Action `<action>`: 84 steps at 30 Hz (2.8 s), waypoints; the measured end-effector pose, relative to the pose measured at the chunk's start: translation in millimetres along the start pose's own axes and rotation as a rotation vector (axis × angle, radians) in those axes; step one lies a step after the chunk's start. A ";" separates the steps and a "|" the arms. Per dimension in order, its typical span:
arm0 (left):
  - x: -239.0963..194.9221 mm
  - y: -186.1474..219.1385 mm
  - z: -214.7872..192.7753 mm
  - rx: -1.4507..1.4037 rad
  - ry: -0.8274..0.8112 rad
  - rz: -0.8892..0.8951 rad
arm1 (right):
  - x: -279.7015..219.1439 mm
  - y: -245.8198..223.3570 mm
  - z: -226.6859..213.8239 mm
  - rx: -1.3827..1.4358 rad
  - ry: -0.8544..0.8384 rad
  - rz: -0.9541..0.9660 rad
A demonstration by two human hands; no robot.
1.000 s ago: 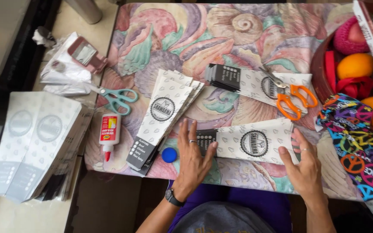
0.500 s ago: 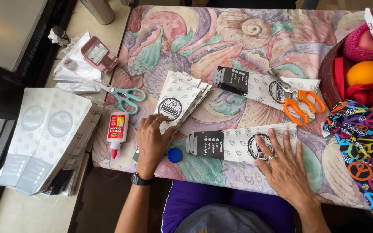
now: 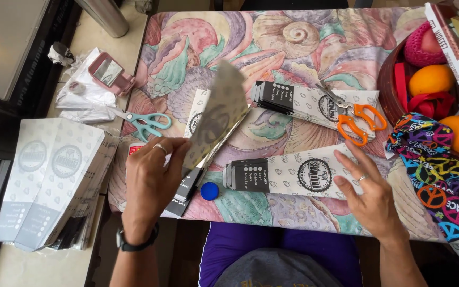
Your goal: The person folds multiple white paper sheets printed with a logo into small rectangular packets. They fold each sheet in half, then fold the sides inward to create a packet shape, and stack the finished packets on the table.
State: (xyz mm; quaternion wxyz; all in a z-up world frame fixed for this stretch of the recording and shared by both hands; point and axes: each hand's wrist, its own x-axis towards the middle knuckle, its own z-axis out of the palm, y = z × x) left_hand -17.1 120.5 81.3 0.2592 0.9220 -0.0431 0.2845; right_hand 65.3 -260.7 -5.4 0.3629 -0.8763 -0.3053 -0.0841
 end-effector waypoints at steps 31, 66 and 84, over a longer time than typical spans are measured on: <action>-7.5 49.3 46.1 -0.475 -0.608 0.227 | -12.4 18.9 -4.3 0.702 0.270 0.409; -81.4 -58.7 -23.3 -0.745 -0.363 -0.436 | -19.1 108.3 -19.5 0.820 0.432 0.605; -23.2 41.1 86.1 0.007 -0.551 0.352 | -26.1 110.0 -1.0 0.821 0.332 0.667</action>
